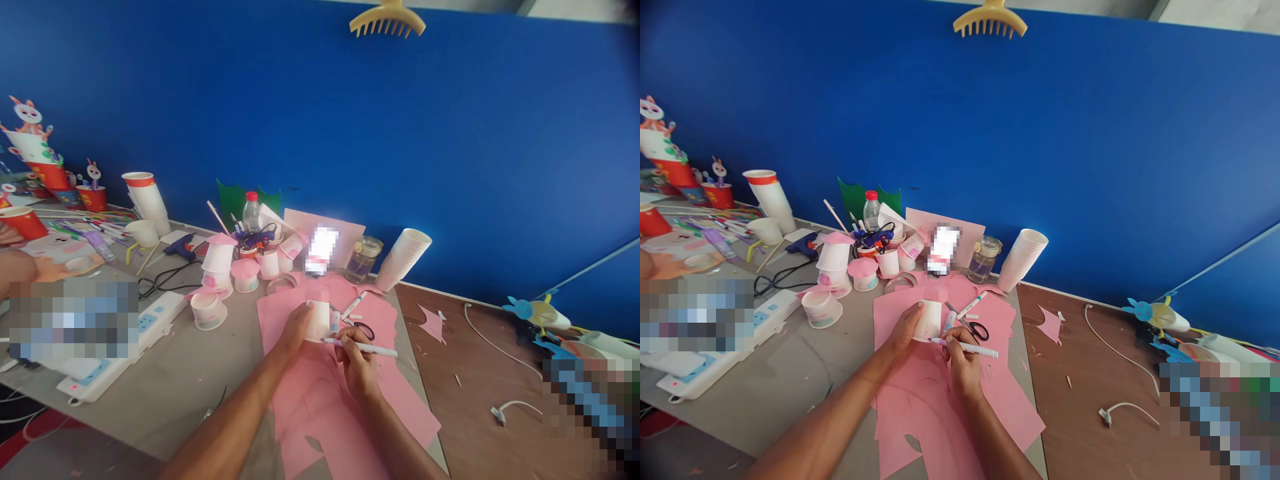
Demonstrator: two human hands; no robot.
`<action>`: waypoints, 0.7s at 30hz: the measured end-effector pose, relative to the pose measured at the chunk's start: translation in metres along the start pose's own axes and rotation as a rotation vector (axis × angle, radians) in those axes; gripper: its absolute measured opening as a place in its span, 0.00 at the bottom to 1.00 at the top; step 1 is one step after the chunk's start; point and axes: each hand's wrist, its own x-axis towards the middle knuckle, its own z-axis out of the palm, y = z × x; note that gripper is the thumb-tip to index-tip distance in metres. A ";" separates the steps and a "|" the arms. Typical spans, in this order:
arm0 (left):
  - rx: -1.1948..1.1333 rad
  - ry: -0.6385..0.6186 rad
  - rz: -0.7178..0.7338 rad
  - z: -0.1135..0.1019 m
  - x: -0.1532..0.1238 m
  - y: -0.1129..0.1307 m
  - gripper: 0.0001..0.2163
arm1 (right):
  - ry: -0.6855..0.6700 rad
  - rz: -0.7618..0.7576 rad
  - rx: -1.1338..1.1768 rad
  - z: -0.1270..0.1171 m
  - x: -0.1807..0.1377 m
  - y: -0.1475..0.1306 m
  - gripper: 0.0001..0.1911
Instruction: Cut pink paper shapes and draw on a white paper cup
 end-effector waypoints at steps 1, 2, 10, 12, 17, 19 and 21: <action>0.000 -0.001 -0.005 -0.001 0.001 0.000 0.21 | -0.005 0.000 0.000 0.000 0.000 0.000 0.11; 0.000 -0.001 -0.012 -0.001 0.001 -0.001 0.21 | -0.007 0.002 0.000 0.000 0.000 0.001 0.11; 0.007 -0.008 -0.004 0.001 -0.001 0.000 0.22 | 0.008 0.025 -0.003 0.002 0.000 -0.002 0.11; 0.012 -0.003 -0.002 0.001 0.000 -0.001 0.22 | 0.008 0.025 -0.006 0.003 0.000 -0.003 0.12; -0.012 -0.028 0.001 0.000 -0.001 -0.001 0.22 | 0.012 0.014 -0.030 0.002 0.000 -0.001 0.12; -0.022 -0.019 0.001 0.000 -0.001 0.000 0.22 | 0.004 -0.006 -0.038 0.000 0.000 0.001 0.12; -0.033 -0.012 -0.009 0.001 -0.002 0.001 0.22 | 0.002 -0.021 -0.046 -0.002 0.000 0.003 0.12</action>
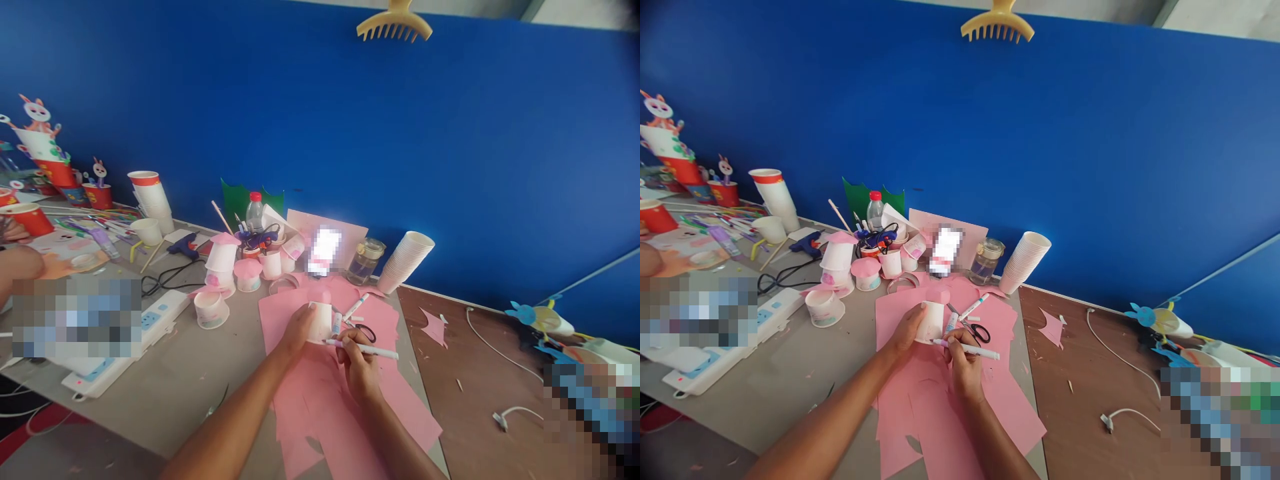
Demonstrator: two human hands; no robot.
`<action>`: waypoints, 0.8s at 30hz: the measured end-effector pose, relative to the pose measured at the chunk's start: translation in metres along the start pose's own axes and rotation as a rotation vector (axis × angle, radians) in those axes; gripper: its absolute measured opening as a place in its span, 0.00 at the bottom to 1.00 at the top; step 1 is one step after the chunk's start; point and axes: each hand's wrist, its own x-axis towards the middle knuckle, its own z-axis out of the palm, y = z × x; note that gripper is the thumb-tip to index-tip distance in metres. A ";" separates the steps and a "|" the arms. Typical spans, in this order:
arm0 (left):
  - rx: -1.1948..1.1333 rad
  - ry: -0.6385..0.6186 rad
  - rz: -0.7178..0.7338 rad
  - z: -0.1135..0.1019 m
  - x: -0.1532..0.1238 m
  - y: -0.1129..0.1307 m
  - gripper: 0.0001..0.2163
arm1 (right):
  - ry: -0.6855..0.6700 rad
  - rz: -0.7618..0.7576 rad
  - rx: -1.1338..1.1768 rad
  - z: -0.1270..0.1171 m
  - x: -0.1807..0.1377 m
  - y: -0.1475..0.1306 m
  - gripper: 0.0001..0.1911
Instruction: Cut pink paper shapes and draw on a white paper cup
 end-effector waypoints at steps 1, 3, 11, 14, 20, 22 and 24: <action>-0.002 0.001 -0.004 0.000 0.000 0.000 0.22 | 0.001 -0.004 -0.003 -0.001 0.000 0.001 0.12; 0.007 -0.002 -0.006 0.000 0.000 0.001 0.22 | 0.005 -0.004 -0.003 -0.002 0.001 0.003 0.12; 0.040 -0.025 0.005 0.002 0.000 0.002 0.21 | 0.043 -0.010 0.060 0.002 0.003 -0.003 0.13; 0.025 -0.021 -0.006 0.002 0.000 0.003 0.21 | 0.037 0.015 0.099 0.002 0.003 -0.005 0.13; 0.003 -0.011 -0.029 0.002 -0.001 0.003 0.21 | 0.023 0.029 0.050 -0.002 0.001 0.001 0.12; 0.002 -0.010 -0.019 0.002 -0.001 0.004 0.21 | 0.019 0.032 0.052 -0.002 0.001 0.002 0.12; 0.000 -0.007 -0.014 0.003 -0.002 0.004 0.21 | -0.002 0.033 0.058 -0.002 0.001 0.002 0.12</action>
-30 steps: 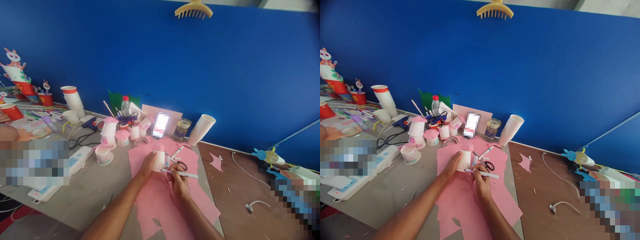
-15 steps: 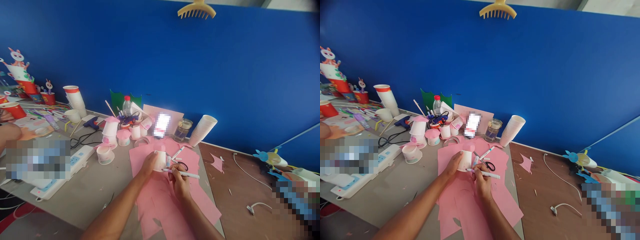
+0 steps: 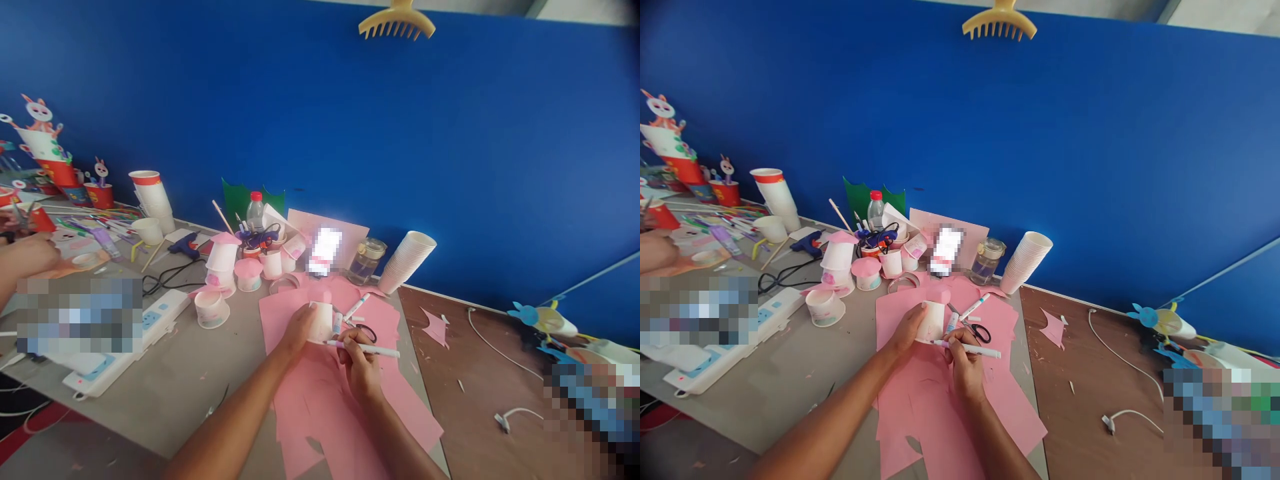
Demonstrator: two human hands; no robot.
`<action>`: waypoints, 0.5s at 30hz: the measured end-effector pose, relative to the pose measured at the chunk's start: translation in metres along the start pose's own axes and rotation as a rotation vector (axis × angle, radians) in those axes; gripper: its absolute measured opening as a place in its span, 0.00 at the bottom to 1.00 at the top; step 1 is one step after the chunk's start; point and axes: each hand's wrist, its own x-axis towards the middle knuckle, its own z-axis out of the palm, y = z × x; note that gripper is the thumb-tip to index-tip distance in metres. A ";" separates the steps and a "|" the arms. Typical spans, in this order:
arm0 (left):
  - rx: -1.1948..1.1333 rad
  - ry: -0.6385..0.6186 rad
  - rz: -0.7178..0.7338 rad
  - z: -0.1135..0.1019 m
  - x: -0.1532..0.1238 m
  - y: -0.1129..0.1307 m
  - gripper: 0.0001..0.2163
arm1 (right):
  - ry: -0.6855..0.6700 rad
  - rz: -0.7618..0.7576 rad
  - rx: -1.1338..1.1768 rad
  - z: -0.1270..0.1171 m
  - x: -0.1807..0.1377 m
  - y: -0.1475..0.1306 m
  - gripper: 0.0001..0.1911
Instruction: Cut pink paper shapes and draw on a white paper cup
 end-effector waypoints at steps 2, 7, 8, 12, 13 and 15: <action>0.001 0.000 -0.004 0.000 0.000 -0.001 0.21 | -0.019 -0.009 -0.011 0.000 0.000 0.000 0.12; 0.009 0.002 -0.004 -0.003 0.003 -0.005 0.21 | 0.019 -0.071 -0.039 0.000 0.001 -0.001 0.13; 0.005 0.008 -0.002 -0.003 0.003 -0.006 0.21 | 0.039 -0.075 -0.024 0.001 0.001 -0.002 0.13; -0.014 -0.007 0.004 -0.003 0.003 -0.004 0.21 | 0.053 -0.040 0.033 0.000 0.002 -0.002 0.13; -0.017 -0.013 0.006 -0.002 0.003 -0.004 0.21 | 0.042 -0.033 0.027 0.000 0.002 -0.001 0.13; -0.017 -0.017 0.005 -0.002 0.002 -0.003 0.20 | 0.017 -0.033 -0.008 -0.002 0.001 0.000 0.12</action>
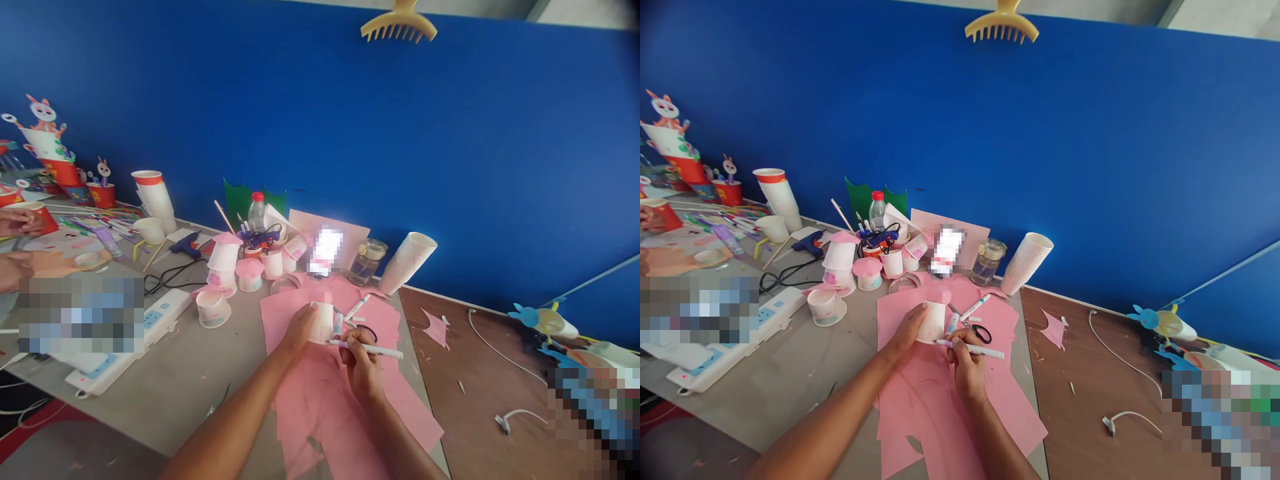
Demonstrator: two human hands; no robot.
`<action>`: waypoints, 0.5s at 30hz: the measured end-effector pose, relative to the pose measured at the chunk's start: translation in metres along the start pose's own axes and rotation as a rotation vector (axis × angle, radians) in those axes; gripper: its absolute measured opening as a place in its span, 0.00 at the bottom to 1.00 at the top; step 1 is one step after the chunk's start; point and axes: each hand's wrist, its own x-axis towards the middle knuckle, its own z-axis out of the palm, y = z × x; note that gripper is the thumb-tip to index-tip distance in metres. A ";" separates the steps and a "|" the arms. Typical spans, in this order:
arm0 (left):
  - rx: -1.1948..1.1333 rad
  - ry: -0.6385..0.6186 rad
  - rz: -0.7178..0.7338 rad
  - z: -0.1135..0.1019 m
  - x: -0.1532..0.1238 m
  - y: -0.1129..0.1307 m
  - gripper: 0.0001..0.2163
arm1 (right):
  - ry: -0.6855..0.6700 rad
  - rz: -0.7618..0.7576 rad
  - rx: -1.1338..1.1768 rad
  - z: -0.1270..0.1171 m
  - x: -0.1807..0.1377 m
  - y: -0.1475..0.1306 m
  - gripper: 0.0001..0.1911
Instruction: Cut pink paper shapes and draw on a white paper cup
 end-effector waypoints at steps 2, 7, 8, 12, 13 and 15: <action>0.005 -0.001 -0.005 0.000 -0.001 0.001 0.20 | -0.020 -0.010 -0.039 -0.002 0.000 0.002 0.12; 0.018 -0.009 -0.004 0.001 -0.002 0.001 0.19 | -0.038 -0.018 -0.078 -0.002 -0.001 0.003 0.12; 0.019 -0.005 -0.001 0.002 -0.002 0.001 0.19 | -0.038 -0.018 -0.077 -0.002 -0.001 0.002 0.12; 0.012 0.017 -0.005 0.001 -0.001 0.000 0.20 | -0.006 -0.027 -0.044 0.001 0.000 0.000 0.12; 0.015 0.014 -0.005 0.001 0.000 0.000 0.21 | 0.008 -0.023 -0.026 0.001 0.000 0.000 0.12; 0.030 -0.002 -0.008 0.000 0.000 -0.001 0.21 | 0.023 -0.006 0.012 0.001 0.001 0.000 0.13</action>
